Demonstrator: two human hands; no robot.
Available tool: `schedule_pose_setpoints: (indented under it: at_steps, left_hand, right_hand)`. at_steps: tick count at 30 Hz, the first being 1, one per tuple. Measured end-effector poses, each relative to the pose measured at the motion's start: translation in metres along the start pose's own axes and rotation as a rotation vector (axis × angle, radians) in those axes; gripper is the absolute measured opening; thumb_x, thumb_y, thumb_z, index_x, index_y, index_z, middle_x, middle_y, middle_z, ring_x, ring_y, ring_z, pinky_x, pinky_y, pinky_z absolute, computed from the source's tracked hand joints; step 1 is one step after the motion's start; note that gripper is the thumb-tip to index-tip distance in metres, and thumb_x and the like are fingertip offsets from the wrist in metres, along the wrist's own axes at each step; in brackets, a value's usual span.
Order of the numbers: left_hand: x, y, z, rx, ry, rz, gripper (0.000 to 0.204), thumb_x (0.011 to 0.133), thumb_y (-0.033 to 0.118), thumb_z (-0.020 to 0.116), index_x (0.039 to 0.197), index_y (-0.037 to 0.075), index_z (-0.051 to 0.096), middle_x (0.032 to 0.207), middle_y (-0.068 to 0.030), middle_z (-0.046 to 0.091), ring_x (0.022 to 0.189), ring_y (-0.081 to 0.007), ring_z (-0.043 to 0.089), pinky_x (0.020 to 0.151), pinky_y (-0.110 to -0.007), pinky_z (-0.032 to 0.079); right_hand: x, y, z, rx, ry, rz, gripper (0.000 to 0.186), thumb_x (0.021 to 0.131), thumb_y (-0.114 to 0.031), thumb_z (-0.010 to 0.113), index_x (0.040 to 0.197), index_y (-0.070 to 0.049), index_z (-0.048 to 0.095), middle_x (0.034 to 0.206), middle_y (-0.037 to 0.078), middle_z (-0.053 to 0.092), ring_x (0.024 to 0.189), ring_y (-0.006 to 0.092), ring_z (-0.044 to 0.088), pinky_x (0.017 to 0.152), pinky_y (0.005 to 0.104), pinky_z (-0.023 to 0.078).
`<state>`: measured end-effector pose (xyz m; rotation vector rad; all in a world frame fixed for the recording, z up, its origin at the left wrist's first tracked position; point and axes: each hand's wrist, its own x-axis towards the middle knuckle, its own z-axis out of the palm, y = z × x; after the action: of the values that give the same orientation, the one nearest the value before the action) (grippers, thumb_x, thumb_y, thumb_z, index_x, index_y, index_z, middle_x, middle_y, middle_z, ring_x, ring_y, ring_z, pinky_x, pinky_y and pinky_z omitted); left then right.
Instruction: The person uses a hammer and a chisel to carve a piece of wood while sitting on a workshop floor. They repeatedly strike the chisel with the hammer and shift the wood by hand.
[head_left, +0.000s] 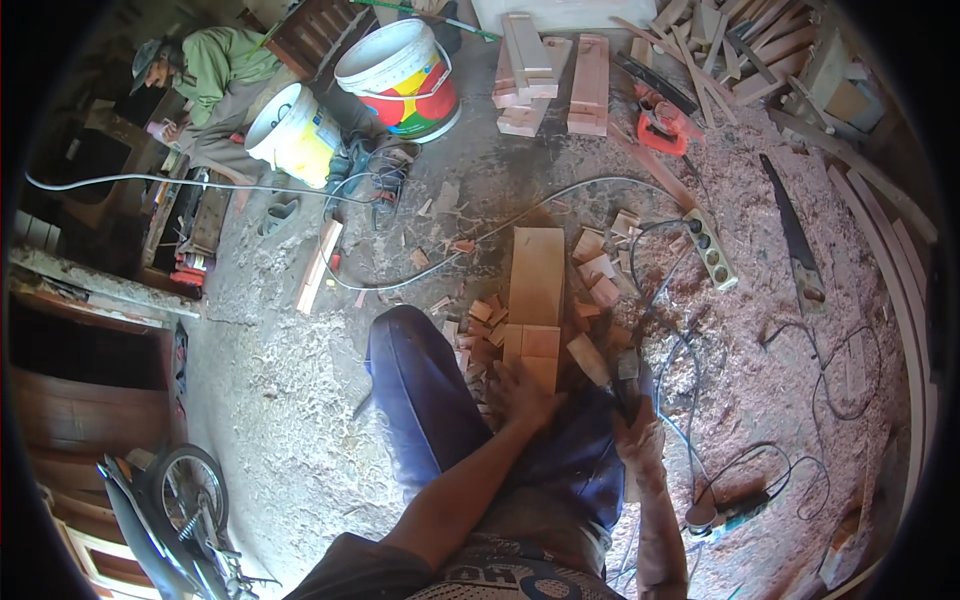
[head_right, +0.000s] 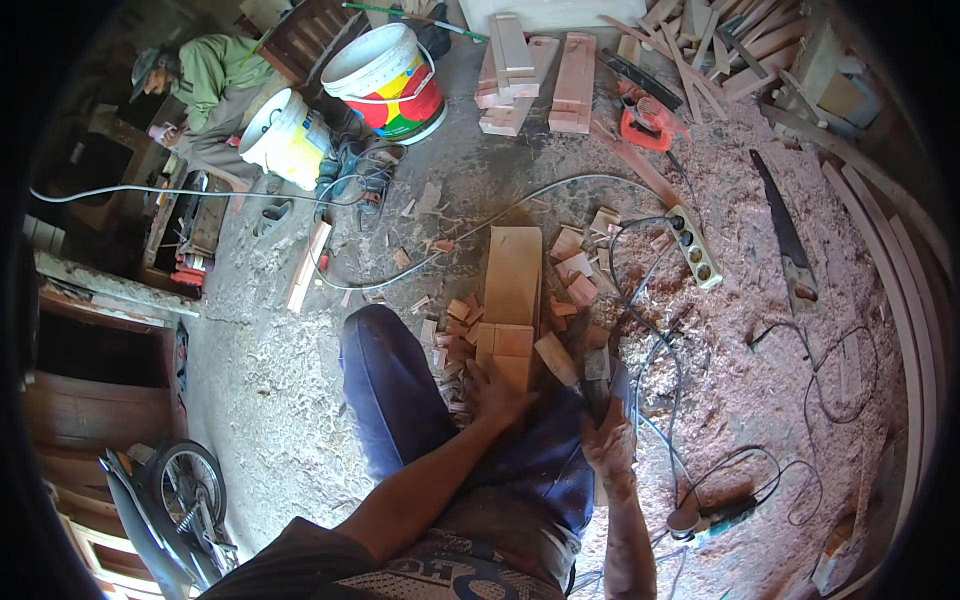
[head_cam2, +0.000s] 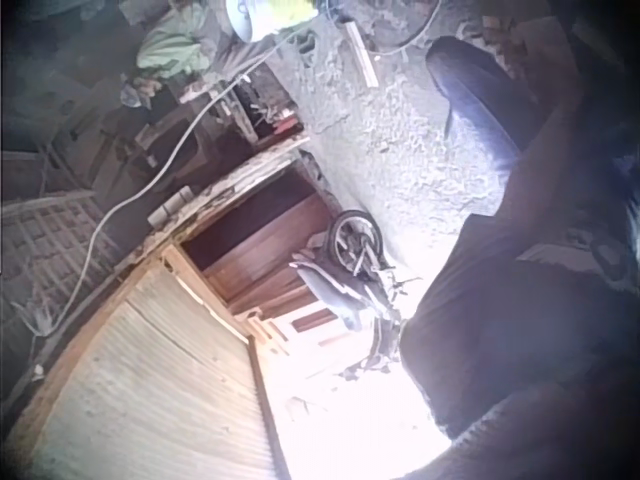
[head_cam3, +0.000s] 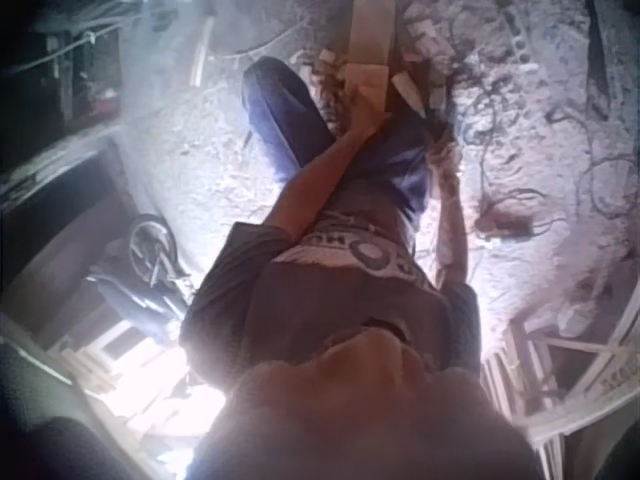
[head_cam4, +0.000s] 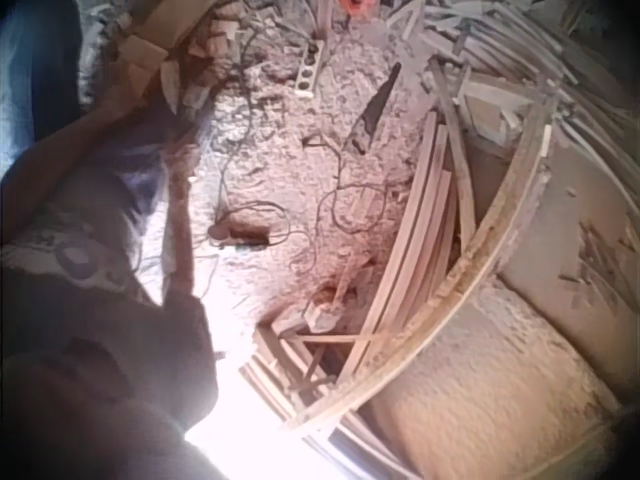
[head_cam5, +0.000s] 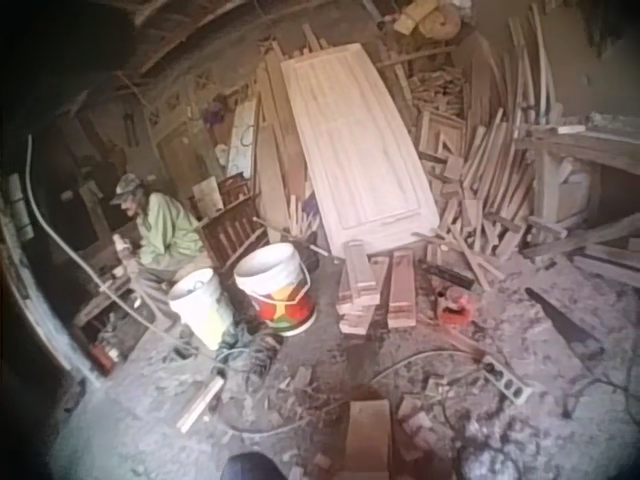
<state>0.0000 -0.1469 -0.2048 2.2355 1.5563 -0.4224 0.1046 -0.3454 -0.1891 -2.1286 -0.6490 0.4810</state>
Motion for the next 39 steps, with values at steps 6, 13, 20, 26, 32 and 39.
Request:
schedule_pose_setpoints:
  at_steps: [6, 13, 20, 26, 32, 39]
  left_hand:
    - [0.043, -0.004, -0.061, -1.145, -0.309, 0.34, 0.057, 0.1, 0.043, 0.056, 0.136, 0.0, 0.047, 0.123, -0.0183, 0.06, 0.113, -0.0309, 0.061, 0.099, -0.045, 0.048]
    - [0.01, 0.013, -0.162, -1.625, -0.346, 0.99, 0.038, 0.099, 0.024, 0.064, 0.126, 0.001, 0.051, 0.105, -0.0113, 0.066, 0.099, -0.0203, 0.067, 0.087, -0.038, 0.055]
    - [0.013, 0.007, -0.204, -1.421, 0.16, 0.921, 0.044, 0.084, 0.003, 0.079, 0.115, 0.004, 0.048, 0.093, -0.0027, 0.06, 0.086, -0.0104, 0.063, 0.076, -0.026, 0.054]
    - [0.052, -0.003, -0.169, -1.386, -0.054, 0.85, 0.036, 0.084, 0.004, 0.08, 0.111, 0.006, 0.057, 0.094, 0.0026, 0.061, 0.086, -0.0056, 0.057, 0.075, -0.024, 0.05]
    - [0.026, 0.005, -0.177, -1.347, -0.145, 0.842, 0.015, 0.085, 0.007, 0.079, 0.088, 0.007, 0.064, 0.084, 0.0047, 0.062, 0.077, -0.004, 0.056, 0.071, -0.023, 0.048]
    - [0.037, 0.007, -0.161, -1.343, -0.022, 0.94, 0.016, 0.081, 0.001, 0.075, 0.079, 0.008, 0.061, 0.076, 0.0045, 0.061, 0.072, -0.0036, 0.056, 0.065, -0.023, 0.046]
  right_hand:
    - [0.005, -0.046, -0.008, 0.15, 0.01, 0.024, 0.03, 0.089, -0.017, 0.068, 0.109, 0.001, 0.054, 0.078, 0.019, 0.061, 0.066, 0.0303, 0.058, 0.059, 0.0442, 0.045]
    - [0.024, -0.165, 0.004, 0.214, -0.037, -0.097, 0.043, 0.09, -0.013, 0.068, 0.126, 0.003, 0.053, 0.095, 0.013, 0.066, 0.081, 0.0251, 0.063, 0.072, 0.04, 0.052]
    - [-0.009, -0.16, 0.027, 0.601, -0.016, 0.002, 0.034, 0.088, -0.008, 0.07, 0.118, -0.003, 0.054, 0.082, 0.007, 0.065, 0.063, 0.0153, 0.062, 0.055, 0.0317, 0.05]
    - [-0.062, -0.129, 0.04, 0.728, 0.016, 0.212, 0.036, 0.087, -0.003, 0.072, 0.117, -0.002, 0.052, 0.075, 0.003, 0.058, 0.052, 0.0096, 0.055, 0.045, 0.0255, 0.045]
    - [-0.068, -0.133, 0.029, 0.887, -0.019, 0.187, 0.042, 0.087, 0.002, 0.07, 0.122, -0.004, 0.048, 0.071, 0.002, 0.058, 0.052, 0.0097, 0.055, 0.044, 0.0249, 0.045]
    - [-0.066, -0.138, 0.032, 0.818, -0.028, 0.202, 0.041, 0.087, 0.001, 0.07, 0.122, -0.004, 0.048, 0.067, 0.001, 0.056, 0.05, 0.0086, 0.054, 0.044, 0.0245, 0.044]
